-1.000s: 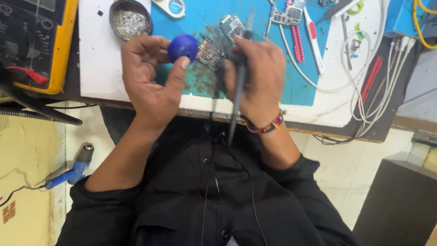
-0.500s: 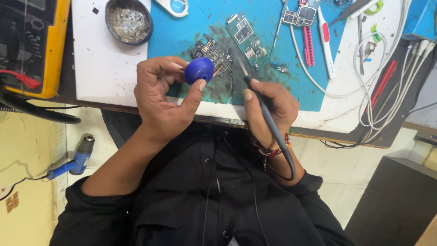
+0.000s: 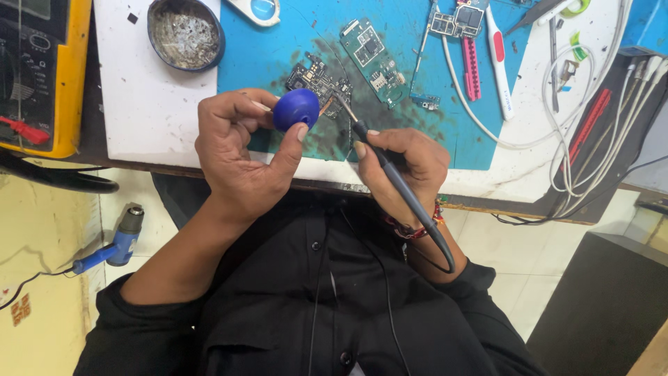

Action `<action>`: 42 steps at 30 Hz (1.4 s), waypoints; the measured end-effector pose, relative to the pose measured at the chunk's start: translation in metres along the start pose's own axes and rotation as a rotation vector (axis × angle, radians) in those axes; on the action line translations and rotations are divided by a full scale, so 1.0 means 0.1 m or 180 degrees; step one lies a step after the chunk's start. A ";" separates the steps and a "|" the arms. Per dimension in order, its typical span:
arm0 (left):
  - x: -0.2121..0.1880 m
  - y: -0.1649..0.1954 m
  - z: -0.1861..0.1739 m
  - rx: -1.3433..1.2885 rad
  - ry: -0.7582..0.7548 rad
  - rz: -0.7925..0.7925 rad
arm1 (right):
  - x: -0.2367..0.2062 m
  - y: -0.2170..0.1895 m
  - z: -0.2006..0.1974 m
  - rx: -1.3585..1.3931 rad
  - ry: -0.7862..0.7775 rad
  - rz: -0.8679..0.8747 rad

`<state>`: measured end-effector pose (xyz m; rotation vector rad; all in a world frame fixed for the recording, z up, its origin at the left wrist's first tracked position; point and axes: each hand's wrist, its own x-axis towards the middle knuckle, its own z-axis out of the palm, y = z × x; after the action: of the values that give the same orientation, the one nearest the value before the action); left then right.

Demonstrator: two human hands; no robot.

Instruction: The person cleans a circuit board with a toothbrush, then uses a soldering iron and tweezers to solder components on the board. The person also uses a blue suction tool to remove debris from the board.

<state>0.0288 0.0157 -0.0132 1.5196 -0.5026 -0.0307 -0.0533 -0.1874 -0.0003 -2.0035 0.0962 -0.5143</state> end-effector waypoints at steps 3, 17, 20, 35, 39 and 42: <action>0.01 0.00 -0.01 0.0010 -0.0027 0.0000 | 0.00 0.00 0.00 -0.0092 -0.0021 -0.0085; 0.02 0.01 -0.04 -0.0196 -0.0044 -0.0131 | 0.00 0.01 0.00 -0.0140 -0.0008 -0.0072; 0.01 0.01 -0.04 -0.0200 -0.0035 -0.0139 | 0.01 0.01 0.01 -0.0132 -0.0016 -0.0113; 0.02 0.01 -0.05 -0.0119 -0.0084 -0.0135 | 0.04 -0.02 0.02 -0.0160 -0.0059 -0.0039; 0.03 0.02 -0.06 -0.0089 -0.0075 -0.0132 | 0.03 -0.03 0.02 -0.0157 -0.0070 -0.0063; 0.05 0.07 -0.04 0.0089 -0.0073 -0.0129 | 0.03 -0.04 0.01 -0.0089 -0.0056 0.0058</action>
<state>0.0321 0.0182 -0.0051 1.5582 -0.4923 -0.0727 -0.0509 -0.1854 0.0035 -2.0322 0.1112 -0.4858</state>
